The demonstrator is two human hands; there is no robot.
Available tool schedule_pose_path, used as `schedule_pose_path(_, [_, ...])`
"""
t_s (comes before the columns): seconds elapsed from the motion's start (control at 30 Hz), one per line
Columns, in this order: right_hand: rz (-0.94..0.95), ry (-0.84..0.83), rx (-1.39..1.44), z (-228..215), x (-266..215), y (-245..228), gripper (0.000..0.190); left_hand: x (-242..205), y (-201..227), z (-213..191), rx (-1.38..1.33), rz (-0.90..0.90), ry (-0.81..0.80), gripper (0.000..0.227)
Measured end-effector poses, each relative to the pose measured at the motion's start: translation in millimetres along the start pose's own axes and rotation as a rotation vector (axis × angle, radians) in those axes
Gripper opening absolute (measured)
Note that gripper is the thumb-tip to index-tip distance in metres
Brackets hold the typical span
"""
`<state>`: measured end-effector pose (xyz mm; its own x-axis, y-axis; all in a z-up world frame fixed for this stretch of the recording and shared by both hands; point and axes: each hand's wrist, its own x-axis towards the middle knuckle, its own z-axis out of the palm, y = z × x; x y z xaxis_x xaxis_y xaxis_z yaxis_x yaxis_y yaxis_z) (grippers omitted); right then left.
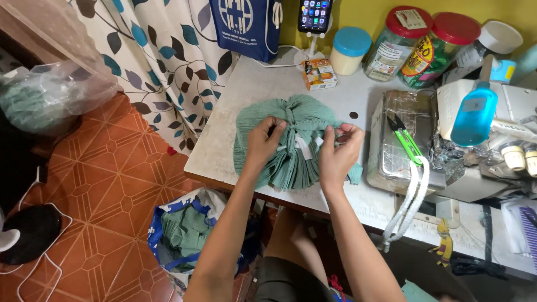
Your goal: The person is folding and cutting green fabric strips at a sewing workbench to create organized bundles.
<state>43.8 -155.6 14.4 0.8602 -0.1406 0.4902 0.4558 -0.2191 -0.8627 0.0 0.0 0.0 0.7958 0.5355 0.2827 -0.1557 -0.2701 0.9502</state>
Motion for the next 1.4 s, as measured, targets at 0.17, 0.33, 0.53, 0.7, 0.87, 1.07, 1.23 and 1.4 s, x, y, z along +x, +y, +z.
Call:
schedule_pose_path(0.17, [-0.351, -0.091, -0.063, 7, -2, -27, 0.005, -4, 2, 0, -0.078, -0.013, -0.017, 0.019])
schedule_pose_path(0.33, [-0.184, -0.438, -0.036, 25, 1, -4, 0.011, -6, 8, 1, -0.182, -0.024, 0.015, 0.016])
schedule_pose_path(0.53, [-0.192, -0.442, -0.022, 27, 6, 5, 0.009, -8, 14, 5, -0.057, 0.035, 0.049, 0.032])
schedule_pose_path(0.7, [-0.179, -0.442, -0.101, 28, 9, -1, 0.007, -11, 2, 14, 0.052, 0.1, 0.114, 0.029])
schedule_pose_path(0.87, [-0.173, -0.495, -0.218, 37, 15, 21, 0.007, -12, -22, 24, 0.087, 0.113, 0.178, 0.027])
schedule_pose_path(1.07, [-0.033, -0.59, -0.252, 43, 27, 21, 0.013, -22, -9, 26, 0.164, 0.2, 0.326, 0.025])
schedule_pose_path(1.23, [0.161, -0.615, -0.201, 51, 36, 45, 0.015, -25, -12, 30, 0.138, 0.239, 0.354, 0.024])
schedule_pose_path(1.4, [0.088, -0.614, -0.186, 49, 33, 29, 0.013, -27, -13, 28, 0.081, 0.233, 0.358, 0.026])
